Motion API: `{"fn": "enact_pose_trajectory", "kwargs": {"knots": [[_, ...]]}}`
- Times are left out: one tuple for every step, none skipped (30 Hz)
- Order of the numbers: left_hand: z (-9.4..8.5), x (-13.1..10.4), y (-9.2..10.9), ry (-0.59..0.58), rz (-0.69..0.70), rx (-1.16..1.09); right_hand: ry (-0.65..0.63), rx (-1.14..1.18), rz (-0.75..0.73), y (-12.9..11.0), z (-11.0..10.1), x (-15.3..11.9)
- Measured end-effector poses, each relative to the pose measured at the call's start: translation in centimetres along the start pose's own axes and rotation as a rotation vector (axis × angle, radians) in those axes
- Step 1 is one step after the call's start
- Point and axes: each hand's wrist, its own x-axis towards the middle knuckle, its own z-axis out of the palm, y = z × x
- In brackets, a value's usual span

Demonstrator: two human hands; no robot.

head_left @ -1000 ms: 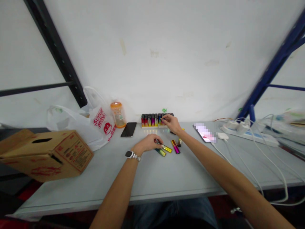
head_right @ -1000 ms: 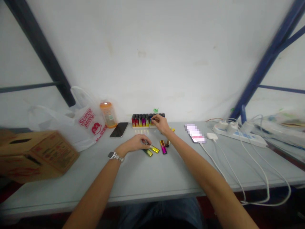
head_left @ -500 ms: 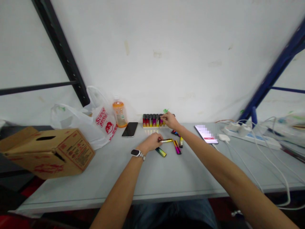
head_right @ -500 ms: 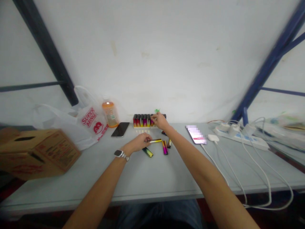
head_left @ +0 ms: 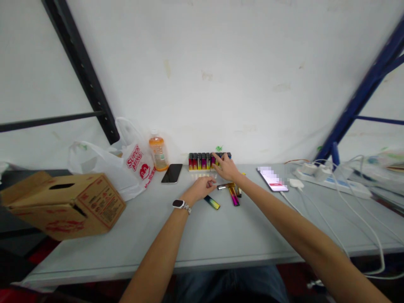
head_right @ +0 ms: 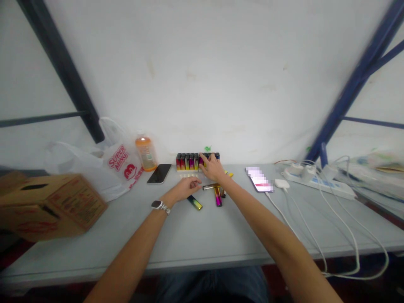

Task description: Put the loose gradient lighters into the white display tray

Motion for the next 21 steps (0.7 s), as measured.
{"fn": "enact_pose_trajectory", "kwargs": {"knots": [[0.0, 0.0, 0.0, -0.009, -0.009, -0.006, 0.017, 0.025, 0.011, 0.0, -0.1, -0.5], [0.1, 0.0, 0.0, -0.018, -0.016, -0.009, 0.024, 0.050, 0.017, -0.1, -0.3, -1.1], [0.1, 0.0, 0.1, -0.026, -0.025, -0.009, 0.015, 0.073, 0.016, 0.0, -0.7, -1.8], [0.1, 0.0, 0.2, -0.031, -0.035, -0.005, -0.012, 0.092, 0.012, 0.0, -1.1, -2.5], [0.1, 0.0, 0.3, -0.035, -0.044, 0.000, -0.059, 0.109, 0.006, 0.1, -1.6, -3.2], [0.1, 0.1, 0.4, -0.034, -0.053, 0.007, -0.120, 0.119, -0.002, 0.2, -2.1, -3.9], [0.1, 0.1, 0.5, -0.032, -0.058, 0.012, -0.185, 0.117, -0.011, 0.3, -2.6, -4.4], [0.1, 0.1, 0.6, -0.031, -0.060, 0.014, -0.248, 0.107, -0.018, 0.3, -3.1, -4.8], [0.1, 0.1, 0.6, -0.029, -0.061, 0.014, -0.305, 0.088, -0.025, 0.4, -3.4, -5.0], [0.1, 0.1, 0.7, -0.028, -0.059, 0.013, -0.352, 0.067, -0.027, 0.4, -3.6, -5.1], [0.1, 0.1, 0.6, -0.027, -0.055, 0.013, -0.384, 0.053, -0.027, 0.5, -3.7, -4.9], [0.2, 0.1, 0.6, -0.021, -0.050, 0.018, -0.401, 0.049, -0.024, 0.5, -3.6, -4.7], [0.2, 0.0, 0.6, -0.009, -0.042, 0.031, -0.404, 0.059, -0.020, 0.6, -3.4, -4.3], [0.3, 0.0, 0.5, 0.013, -0.032, 0.054, -0.396, 0.084, -0.015, 0.8, -3.1, -3.9], [0.5, -0.1, 0.4, 0.043, -0.023, 0.090, -0.382, 0.123, -0.009, 1.0, -2.8, -3.5], [0.6, -0.1, 0.4, 0.077, -0.014, 0.134, -0.364, 0.176, -0.001, 1.2, -2.5, -3.2], [0.7, -0.2, 0.4, 0.109, -0.008, 0.184, -0.338, 0.241, 0.008, 1.3, -2.3, -2.9], [0.9, -0.2, 0.4, 0.136, -0.004, 0.233, -0.299, 0.319, 0.019, 1.5, -2.1, -2.8], [1.0, -0.1, 0.5, 0.157, -0.005, 0.277, -0.244, 0.411, 0.032, 1.6, -2.0, -2.8], [1.1, -0.1, 0.6, 0.174, -0.014, 0.315, -0.178, 0.519, 0.049, 1.6, -2.0, -2.9], [1.2, 0.0, 0.8, 0.191, -0.028, 0.348, -0.111, 0.639, 0.066, 1.4, -2.0, -3.1]]}}
